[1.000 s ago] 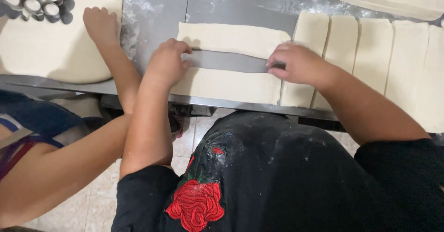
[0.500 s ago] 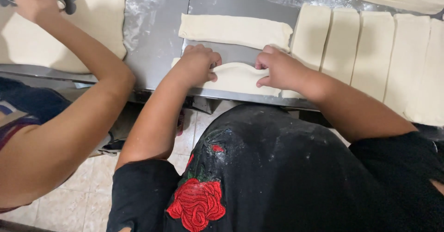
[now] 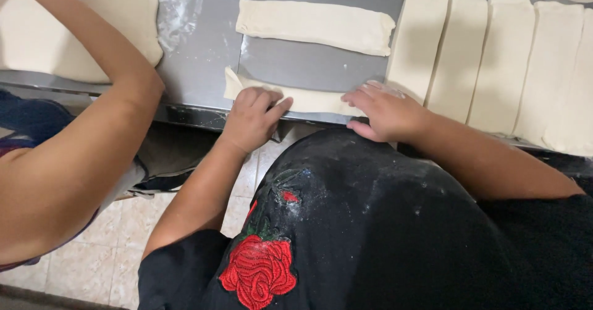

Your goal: Stretching, rolling, cutting, and folding dough on a stainless steel table in a bakery.

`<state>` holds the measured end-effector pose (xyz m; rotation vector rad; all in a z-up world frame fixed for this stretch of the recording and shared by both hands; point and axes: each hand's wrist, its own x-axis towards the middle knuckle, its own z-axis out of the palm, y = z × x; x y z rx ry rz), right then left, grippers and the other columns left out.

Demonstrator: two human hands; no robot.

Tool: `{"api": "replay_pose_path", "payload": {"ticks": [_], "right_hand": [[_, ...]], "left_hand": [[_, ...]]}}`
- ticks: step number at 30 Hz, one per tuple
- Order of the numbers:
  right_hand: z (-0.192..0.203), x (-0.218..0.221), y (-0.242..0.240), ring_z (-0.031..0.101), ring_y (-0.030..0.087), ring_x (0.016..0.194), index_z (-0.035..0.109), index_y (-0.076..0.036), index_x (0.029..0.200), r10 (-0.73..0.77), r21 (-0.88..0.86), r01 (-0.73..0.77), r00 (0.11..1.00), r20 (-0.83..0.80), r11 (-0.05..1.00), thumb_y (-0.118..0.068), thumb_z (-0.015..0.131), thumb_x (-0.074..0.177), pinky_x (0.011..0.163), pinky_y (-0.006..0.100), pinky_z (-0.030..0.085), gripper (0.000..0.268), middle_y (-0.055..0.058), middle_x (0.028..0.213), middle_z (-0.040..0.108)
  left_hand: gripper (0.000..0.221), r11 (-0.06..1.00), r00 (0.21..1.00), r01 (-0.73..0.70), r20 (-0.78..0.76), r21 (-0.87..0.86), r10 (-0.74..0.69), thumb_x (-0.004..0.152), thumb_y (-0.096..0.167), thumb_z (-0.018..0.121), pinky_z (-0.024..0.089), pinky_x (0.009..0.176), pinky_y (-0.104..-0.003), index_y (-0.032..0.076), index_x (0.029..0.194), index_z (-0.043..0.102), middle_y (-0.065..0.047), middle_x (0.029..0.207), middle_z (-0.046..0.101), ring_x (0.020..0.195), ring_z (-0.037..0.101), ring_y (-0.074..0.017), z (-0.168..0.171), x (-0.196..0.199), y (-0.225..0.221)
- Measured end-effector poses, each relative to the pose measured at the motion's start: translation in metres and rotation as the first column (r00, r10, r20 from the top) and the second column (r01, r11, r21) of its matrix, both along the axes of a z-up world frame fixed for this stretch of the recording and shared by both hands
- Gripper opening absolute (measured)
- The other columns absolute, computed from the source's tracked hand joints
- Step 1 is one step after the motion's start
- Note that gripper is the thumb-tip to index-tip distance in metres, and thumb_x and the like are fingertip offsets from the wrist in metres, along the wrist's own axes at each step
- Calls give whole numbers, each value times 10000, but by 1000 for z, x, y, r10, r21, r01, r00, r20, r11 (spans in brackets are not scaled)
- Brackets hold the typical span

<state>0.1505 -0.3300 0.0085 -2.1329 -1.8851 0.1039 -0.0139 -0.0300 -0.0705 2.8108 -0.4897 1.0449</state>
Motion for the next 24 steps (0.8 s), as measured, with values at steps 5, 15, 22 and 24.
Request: {"api": "replay_pose_path", "payload": {"ticks": [5,15,22,24], "right_hand": [[-19,-5,22,440,400,1440,476,-52,1512,103,108,-110,993,63,988,-708,550,922,1170,513,380,886,169,1538,479],[-34,-5,27,319,401,1530,353,-11,1592,213,-52,-209,972,97,976,-618,475,982,1235,567,248,869,216,1655,345],[-45,-13,50,310,378,1542,311,-35,1613,187,-88,-171,958,219,981,-618,555,933,1220,581,267,929,205,1659,334],[-37,-14,51,310,395,1535,298,-29,1615,173,-105,-161,978,118,981,-633,552,934,1219,591,259,945,218,1657,328]], "left_hand": [[323,999,999,-38,31,15,37,983,207,522,492,828,-409,263,1246,701,-21,1080,609,950,578,-267,-4,1,-4],[792,979,925,-200,-334,-32,178,710,422,906,311,1185,-532,101,1380,634,-121,1173,668,1202,598,-312,36,-7,56],[471,950,951,-309,-20,34,310,987,459,576,512,969,-440,235,1392,662,-61,1220,648,1014,619,-287,-11,-35,28],[533,946,946,-321,-41,33,323,1007,531,517,499,965,-454,198,1403,644,-92,1219,626,1005,600,-298,-4,-40,20]]}}
